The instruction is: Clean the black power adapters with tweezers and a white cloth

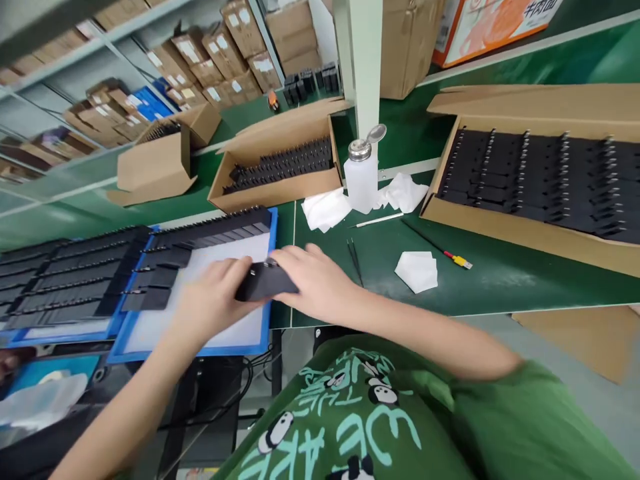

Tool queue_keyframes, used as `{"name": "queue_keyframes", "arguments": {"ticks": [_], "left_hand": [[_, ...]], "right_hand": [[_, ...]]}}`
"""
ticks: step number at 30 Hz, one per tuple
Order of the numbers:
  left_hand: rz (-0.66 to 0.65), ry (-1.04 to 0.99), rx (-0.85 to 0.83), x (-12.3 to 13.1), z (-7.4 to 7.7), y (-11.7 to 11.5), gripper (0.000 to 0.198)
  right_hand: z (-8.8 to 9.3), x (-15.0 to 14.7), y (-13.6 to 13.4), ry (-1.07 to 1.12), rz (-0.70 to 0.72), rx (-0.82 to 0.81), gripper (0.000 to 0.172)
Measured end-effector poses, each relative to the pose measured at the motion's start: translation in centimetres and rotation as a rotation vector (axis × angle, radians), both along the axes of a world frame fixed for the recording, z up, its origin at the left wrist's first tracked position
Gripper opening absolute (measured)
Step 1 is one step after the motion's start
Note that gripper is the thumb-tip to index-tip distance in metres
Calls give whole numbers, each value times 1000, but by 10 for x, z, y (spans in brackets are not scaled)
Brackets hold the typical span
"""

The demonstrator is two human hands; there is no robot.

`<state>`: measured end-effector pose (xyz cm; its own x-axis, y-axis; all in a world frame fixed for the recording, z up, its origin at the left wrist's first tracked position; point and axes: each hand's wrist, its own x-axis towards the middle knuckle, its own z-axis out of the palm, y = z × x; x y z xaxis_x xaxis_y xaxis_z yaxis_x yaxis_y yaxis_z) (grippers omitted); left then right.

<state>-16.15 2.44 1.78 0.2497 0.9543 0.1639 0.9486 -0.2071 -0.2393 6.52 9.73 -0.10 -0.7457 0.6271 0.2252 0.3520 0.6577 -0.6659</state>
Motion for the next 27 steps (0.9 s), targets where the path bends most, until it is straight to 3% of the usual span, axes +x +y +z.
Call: {"name": "queue_keyframes", "arguments": {"ticks": [4, 8, 12, 16, 19, 23, 25, 27], "left_hand": [[-84, -83, -267, 62, -19, 7, 51], [-148, -171, -406, 87, -42, 23, 55], [-170, -290, -497, 104, -46, 31, 56], [-220, -467, -526, 93, -42, 20, 82], [-157, -707, -520, 70, -48, 1, 95], [14, -911, -583, 52, -61, -22, 80], [56, -939, -559, 52, -64, -29, 66], [98, -906, -483, 54, -65, -33, 50]], "right_hand": [[-34, 59, -25, -60, -116, -94, 56], [-60, 88, -31, -123, -161, -130, 59], [-63, 114, -21, -170, -143, -150, 57], [-63, 126, -15, -199, -121, -170, 65], [-64, 129, -16, -189, -149, -227, 79], [-61, 142, -14, -115, -121, -326, 79], [-57, 153, -12, -32, -160, -264, 64], [-53, 165, -9, 19, -320, -119, 46]]}}
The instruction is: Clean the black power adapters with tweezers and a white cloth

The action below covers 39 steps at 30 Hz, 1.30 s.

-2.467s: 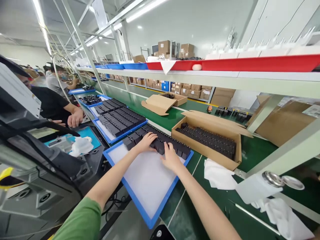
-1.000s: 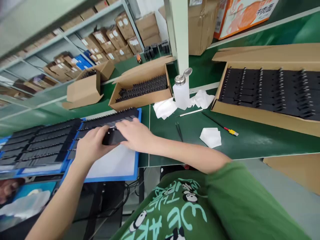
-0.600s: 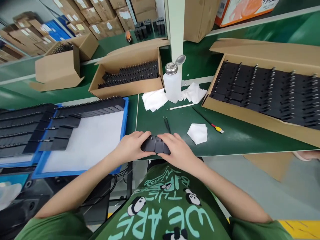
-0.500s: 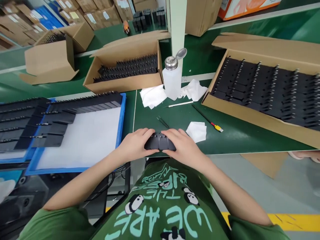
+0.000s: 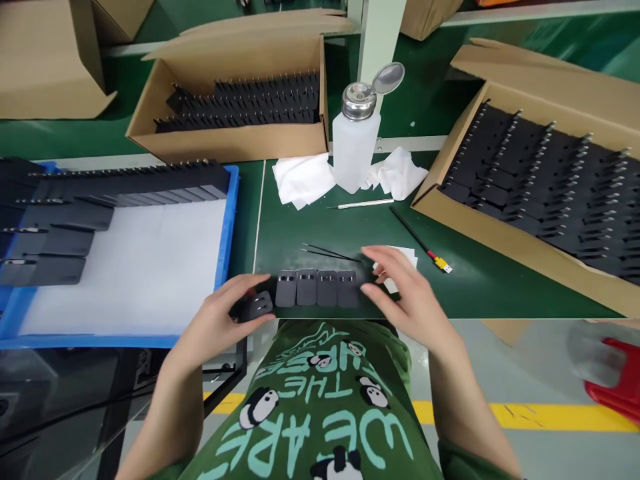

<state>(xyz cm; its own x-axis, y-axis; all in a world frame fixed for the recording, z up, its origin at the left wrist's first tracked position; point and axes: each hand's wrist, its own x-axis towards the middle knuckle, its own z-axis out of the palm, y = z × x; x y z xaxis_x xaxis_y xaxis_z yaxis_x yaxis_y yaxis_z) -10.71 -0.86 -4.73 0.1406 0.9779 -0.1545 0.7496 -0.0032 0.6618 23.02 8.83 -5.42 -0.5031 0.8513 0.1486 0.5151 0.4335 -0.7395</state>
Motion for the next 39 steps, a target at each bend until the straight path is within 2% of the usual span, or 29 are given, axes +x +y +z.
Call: {"name": "queue_keyframes", "arguments": {"ticks": [3, 5, 7, 9, 12, 17, 20, 24, 29, 33, 36, 39], "left_hand": [[185, 118, 146, 9, -2, -1, 32], [341, 197, 264, 19, -6, 2, 27], [421, 241, 335, 30, -10, 7, 27], [394, 226, 337, 40, -12, 13, 34], [248, 130, 245, 44, -10, 17, 48], [51, 31, 16, 29, -5, 17, 92], [23, 17, -17, 22, -7, 17, 85], [26, 22, 5, 21, -12, 18, 72], [-32, 89, 209, 26, -6, 21, 78], [-90, 103, 296, 32, 1, 26, 77], [-97, 107, 288, 31, 2, 27, 76], [-46, 64, 225, 26, 0, 24, 78]], "right_hand": [[-3, 16, 1, -164, -245, 237, 31], [-12, 23, 0, -290, -256, 323, 29], [-24, 25, -2, -348, -205, 325, 31], [-35, 23, -5, -356, -194, 295, 32], [-45, 17, -9, -331, -221, 268, 27], [-43, 11, -10, -211, -294, 215, 17], [-39, 10, -6, -129, -409, 172, 10], [-34, 8, 3, -49, -500, 102, 17], [-30, 8, 5, 45, -553, 13, 21], [-27, 10, 1, 96, -624, -101, 21], [-25, 11, -4, 162, -655, -191, 24], [-22, 12, -11, 227, -660, -251, 26]]}}
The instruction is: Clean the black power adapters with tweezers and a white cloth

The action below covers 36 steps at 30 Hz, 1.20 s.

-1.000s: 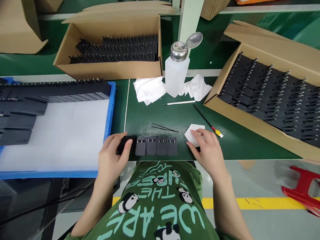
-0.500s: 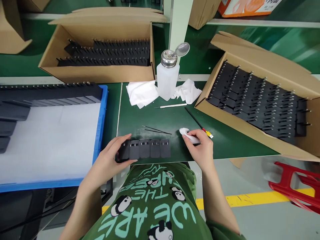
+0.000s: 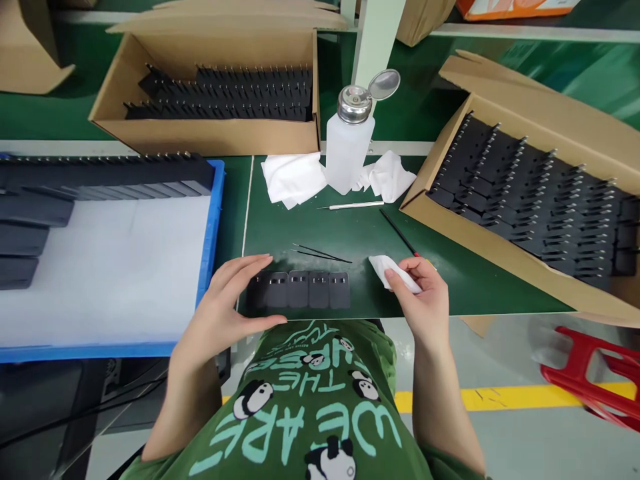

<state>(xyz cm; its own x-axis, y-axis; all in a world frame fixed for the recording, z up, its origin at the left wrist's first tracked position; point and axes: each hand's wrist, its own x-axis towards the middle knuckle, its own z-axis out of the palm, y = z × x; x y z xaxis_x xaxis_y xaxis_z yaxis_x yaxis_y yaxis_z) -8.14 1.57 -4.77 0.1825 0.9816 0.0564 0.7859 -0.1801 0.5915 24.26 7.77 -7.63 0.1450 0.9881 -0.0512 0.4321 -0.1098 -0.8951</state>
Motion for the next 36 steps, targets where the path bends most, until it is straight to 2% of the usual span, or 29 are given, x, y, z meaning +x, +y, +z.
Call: {"name": "queue_keyframes", "arguments": {"ticks": [3, 5, 7, 10, 13, 16, 20, 24, 36], "left_hand": [[80, -70, -71, -9, -4, -7, 79], [120, -99, -109, -14, -8, -12, 80], [136, -112, -130, -19, -15, -16, 80], [156, -138, -98, -25, -28, -17, 75], [193, -142, -38, -26, -36, -15, 70], [203, -133, 7, -24, -38, -15, 67], [201, -123, 19, -21, -40, -16, 66], [187, -116, -3, -21, -42, -16, 65], [202, -142, -3, -19, -42, -17, 61]], "right_hand": [[6, 2, 2, 53, 31, 28, 24], [14, 2, 15, 66, 62, 96, 21], [27, -1, 41, 46, 86, 200, 20], [58, -13, 95, -50, 103, 400, 17], [93, -37, 145, -201, 121, 611, 11], [113, -65, 174, -385, 241, 742, 13], [111, -85, 182, -615, 423, 790, 26], [106, -83, 180, -757, 462, 813, 36], [102, -74, 191, -842, 521, 872, 28]]}}
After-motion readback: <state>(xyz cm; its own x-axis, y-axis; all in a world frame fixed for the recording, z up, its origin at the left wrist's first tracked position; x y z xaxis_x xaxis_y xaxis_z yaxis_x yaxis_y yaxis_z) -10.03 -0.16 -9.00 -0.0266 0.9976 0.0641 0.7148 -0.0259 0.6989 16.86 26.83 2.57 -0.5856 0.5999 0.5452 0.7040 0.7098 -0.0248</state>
